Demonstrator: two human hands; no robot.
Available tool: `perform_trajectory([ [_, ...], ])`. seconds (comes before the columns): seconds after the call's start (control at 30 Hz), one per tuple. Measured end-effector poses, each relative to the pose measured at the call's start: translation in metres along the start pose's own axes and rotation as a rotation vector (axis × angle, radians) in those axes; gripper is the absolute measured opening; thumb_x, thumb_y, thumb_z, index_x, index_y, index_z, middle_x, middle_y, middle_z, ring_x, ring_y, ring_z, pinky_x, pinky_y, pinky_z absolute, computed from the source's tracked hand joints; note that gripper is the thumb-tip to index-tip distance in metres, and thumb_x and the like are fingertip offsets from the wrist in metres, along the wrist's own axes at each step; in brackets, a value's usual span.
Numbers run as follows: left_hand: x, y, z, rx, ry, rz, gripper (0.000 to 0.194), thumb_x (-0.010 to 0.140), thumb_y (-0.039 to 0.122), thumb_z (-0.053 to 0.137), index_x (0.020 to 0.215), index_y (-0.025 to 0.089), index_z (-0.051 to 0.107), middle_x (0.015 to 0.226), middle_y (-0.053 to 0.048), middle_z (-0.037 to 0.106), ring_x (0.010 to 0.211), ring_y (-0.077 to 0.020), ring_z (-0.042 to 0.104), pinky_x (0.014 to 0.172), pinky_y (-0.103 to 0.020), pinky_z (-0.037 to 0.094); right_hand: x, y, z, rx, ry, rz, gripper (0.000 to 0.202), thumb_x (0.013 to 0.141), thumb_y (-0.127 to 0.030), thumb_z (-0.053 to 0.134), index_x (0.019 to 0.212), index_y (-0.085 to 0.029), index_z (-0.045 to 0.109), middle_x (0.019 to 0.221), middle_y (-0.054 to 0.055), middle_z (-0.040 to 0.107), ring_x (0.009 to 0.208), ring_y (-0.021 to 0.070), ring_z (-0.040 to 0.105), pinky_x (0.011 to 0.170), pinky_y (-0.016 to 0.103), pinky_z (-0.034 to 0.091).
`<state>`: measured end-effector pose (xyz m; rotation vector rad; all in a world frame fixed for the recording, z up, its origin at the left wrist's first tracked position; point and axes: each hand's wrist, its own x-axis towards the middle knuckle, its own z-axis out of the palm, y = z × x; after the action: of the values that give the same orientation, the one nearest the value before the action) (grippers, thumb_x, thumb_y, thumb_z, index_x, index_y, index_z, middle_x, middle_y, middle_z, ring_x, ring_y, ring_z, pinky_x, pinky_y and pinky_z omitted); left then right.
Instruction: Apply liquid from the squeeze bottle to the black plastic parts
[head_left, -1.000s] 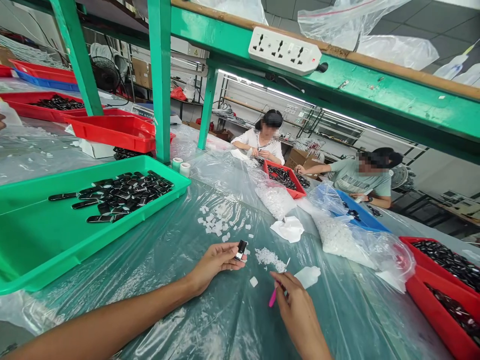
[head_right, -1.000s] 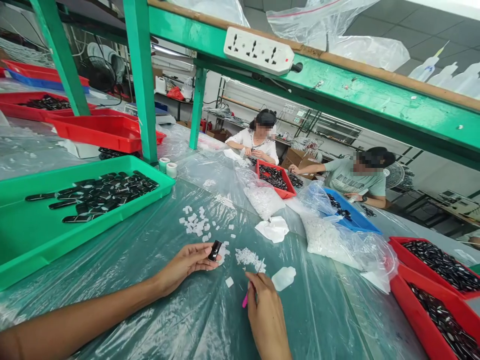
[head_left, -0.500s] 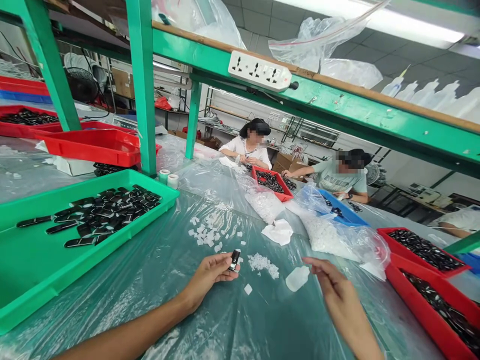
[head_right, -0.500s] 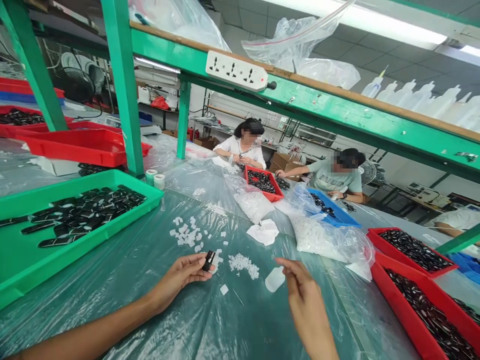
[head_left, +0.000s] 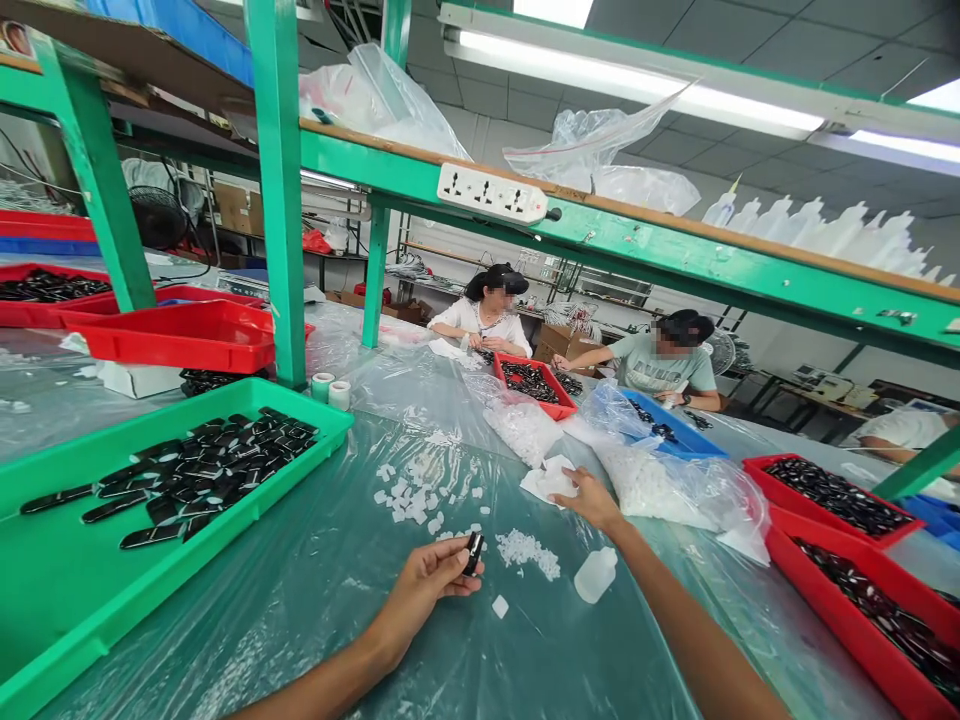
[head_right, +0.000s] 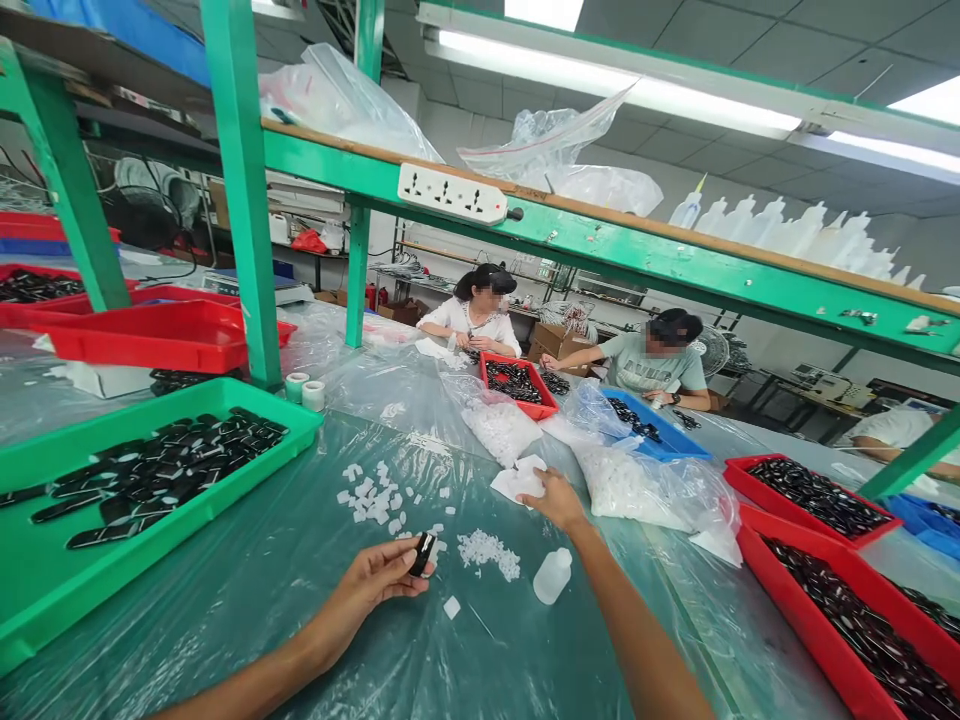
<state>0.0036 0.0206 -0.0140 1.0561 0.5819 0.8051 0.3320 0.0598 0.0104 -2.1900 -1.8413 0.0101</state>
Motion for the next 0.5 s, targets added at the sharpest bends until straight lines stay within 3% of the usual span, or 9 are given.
perform_trajectory([
  [0.13, 0.001, -0.001, 0.000, 0.007, 0.012, -0.002, 0.049, 0.078, 0.041, 0.064, 0.115, 0.010, 0.059, 0.095, -0.013, 0.069, 0.082, -0.0219, 0.065, 0.080, -0.035, 0.049, 0.002, 0.002, 0.015, -0.046, -0.009, 0.064, 0.028, 0.087, -0.031, 0.054, 0.111, -0.016, 0.055, 0.112, 0.007, 0.056, 0.094, 0.0203, 0.058, 0.078, 0.038, 0.048],
  [0.27, 0.001, 0.001, 0.001, 0.002, 0.020, -0.003, 0.050, 0.077, 0.042, 0.064, 0.115, 0.010, 0.059, 0.094, -0.013, 0.069, 0.081, -0.0221, 0.065, 0.080, -0.035, 0.049, -0.009, 0.023, 0.007, -0.115, 0.014, 0.223, 0.029, 0.087, -0.031, 0.053, 0.113, -0.017, 0.053, 0.112, 0.007, 0.056, 0.093, 0.0191, 0.058, 0.078, 0.039, 0.049],
  [0.4, -0.002, 0.003, 0.002, 0.021, -0.003, -0.010, 0.049, 0.078, 0.042, 0.063, 0.115, 0.010, 0.059, 0.095, -0.013, 0.069, 0.081, -0.0223, 0.065, 0.080, -0.035, 0.049, -0.045, 0.053, -0.019, -0.164, 0.053, 0.388, 0.026, 0.088, -0.033, 0.052, 0.108, -0.017, 0.055, 0.107, 0.006, 0.058, 0.087, 0.0171, 0.059, 0.074, 0.036, 0.050],
  [0.5, -0.004, 0.003, 0.003, 0.035, -0.024, -0.010, 0.049, 0.080, 0.041, 0.061, 0.117, 0.009, 0.058, 0.096, -0.014, 0.068, 0.082, -0.0226, 0.064, 0.079, -0.035, 0.048, -0.085, 0.068, -0.029, -0.169, 0.075, 0.439, 0.022, 0.088, -0.035, 0.051, 0.093, -0.015, 0.059, 0.091, 0.004, 0.062, 0.076, 0.0139, 0.060, 0.068, 0.031, 0.049],
])
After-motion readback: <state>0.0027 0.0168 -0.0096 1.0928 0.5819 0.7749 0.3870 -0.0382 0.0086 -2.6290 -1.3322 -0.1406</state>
